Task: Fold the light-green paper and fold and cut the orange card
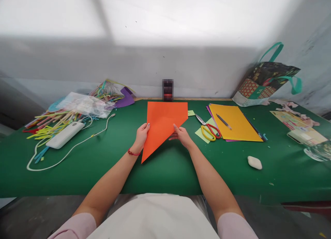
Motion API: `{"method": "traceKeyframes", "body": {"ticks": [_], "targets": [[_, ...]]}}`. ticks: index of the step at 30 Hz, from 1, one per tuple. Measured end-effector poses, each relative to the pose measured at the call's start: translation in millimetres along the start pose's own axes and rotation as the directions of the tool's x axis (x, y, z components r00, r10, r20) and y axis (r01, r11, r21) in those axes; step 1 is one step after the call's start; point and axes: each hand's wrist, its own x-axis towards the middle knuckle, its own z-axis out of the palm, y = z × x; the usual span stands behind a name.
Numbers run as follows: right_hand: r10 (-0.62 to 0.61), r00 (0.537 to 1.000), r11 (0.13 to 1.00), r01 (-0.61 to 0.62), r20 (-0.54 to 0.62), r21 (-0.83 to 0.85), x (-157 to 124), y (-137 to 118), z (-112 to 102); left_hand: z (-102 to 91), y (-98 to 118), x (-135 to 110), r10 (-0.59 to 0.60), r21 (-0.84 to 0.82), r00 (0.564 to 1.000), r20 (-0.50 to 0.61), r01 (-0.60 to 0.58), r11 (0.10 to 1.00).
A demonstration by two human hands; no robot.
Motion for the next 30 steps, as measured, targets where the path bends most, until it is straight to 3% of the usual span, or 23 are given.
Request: {"method": "traceKeyframes", "body": {"ticks": [3, 9, 15, 19, 25, 30], "targets": [[-0.005, 0.999, 1.000, 0.005, 0.037, -0.021, -1, 2, 2, 0.9, 2, -1, 0.000, 0.003, 1.000, -0.004, 0.000, 1.000], [-0.004, 1.000, 1.000, 0.003, -0.014, -0.028, 0, 6, 5, 3.5, 6, -4, 0.018, 0.018, 1.000, -0.019, -0.018, 1.000], [0.038, 0.995, 0.998, -0.033, 0.097, -0.056, -3, 6, 7, 4.1, 8, -5, 0.037, 0.040, 0.999, -0.029, -0.036, 0.999], [0.050, 0.997, 0.997, -0.047, 0.051, -0.054, -2, 7, 9, 4.0, 7, -6, 0.064, 0.048, 0.998, -0.026, -0.062, 0.997], [0.051, 0.987, 0.998, -0.044, 0.151, -0.053, -5, 7, 10, 5.4, 8, -6, 0.061, 0.044, 0.997, -0.048, -0.059, 0.997], [0.061, 0.990, 0.997, -0.055, 0.125, -0.051, -3, 12, 15, 5.1, 8, -5, 0.065, 0.051, 0.997, -0.040, -0.063, 0.997]]}}
